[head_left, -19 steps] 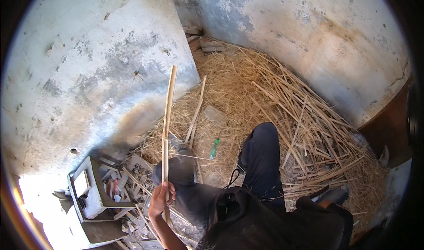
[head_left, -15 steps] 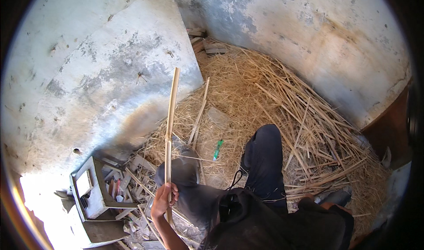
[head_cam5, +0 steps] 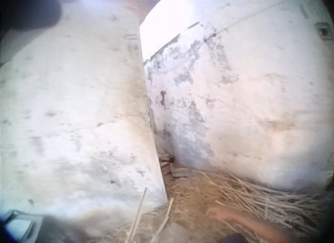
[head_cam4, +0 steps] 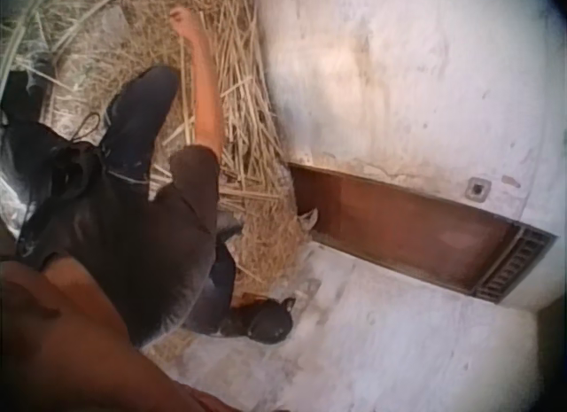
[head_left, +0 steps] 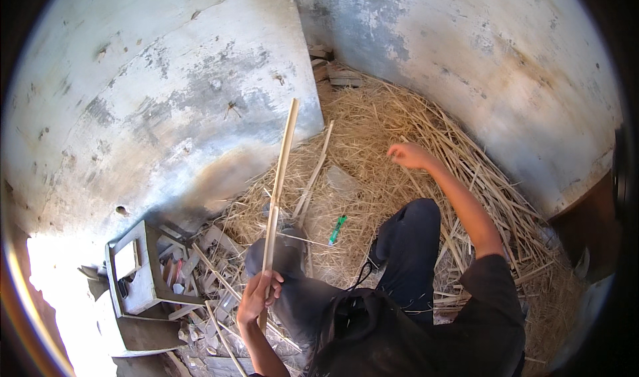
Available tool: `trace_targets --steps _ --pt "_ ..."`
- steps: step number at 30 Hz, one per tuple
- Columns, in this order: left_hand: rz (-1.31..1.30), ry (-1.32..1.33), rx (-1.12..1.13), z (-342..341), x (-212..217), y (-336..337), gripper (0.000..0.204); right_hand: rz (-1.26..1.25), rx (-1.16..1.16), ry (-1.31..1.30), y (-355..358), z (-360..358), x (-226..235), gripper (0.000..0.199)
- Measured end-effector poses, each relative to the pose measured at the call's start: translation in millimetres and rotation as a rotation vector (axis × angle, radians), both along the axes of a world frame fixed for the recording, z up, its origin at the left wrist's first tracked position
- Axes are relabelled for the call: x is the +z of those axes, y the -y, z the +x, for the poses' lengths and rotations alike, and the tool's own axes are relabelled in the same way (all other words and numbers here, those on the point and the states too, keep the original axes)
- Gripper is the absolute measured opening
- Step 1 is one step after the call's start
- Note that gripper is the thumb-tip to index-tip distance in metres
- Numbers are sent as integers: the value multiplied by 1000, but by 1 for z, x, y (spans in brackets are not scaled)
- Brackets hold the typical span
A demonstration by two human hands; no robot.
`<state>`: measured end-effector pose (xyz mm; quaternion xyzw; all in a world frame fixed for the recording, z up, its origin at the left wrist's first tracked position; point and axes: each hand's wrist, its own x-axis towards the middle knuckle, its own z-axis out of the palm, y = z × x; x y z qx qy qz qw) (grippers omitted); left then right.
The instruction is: The person sits on a straw-covered floor and uses a machete to split a long bamboo stalk lengthwise. They then switch to a green utility knife to shave and smooth the edges of the split bamboo piece.
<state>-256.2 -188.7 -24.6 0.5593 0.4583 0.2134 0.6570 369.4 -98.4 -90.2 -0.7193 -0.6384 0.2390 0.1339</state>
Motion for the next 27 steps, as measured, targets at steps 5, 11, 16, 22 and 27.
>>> trace_targets --steps 5,11,16,22,27 --pt "-63 31 35 -7 -4 0 48 -577 322 496 -124 -119 -32 24" --pt "-65 90 6 -9 -8 -9 52 -216 343 590 -130 -215 -255 26" --pt "-153 85 65 -19 -9 -3 50 -565 542 462 -61 -306 -306 53" --pt "-152 141 -13 -14 -16 -14 51 -403 378 539 -35 -294 -365 75" --pt "-188 140 -14 -17 -21 -16 51 -717 473 596 -43 -283 -308 64"
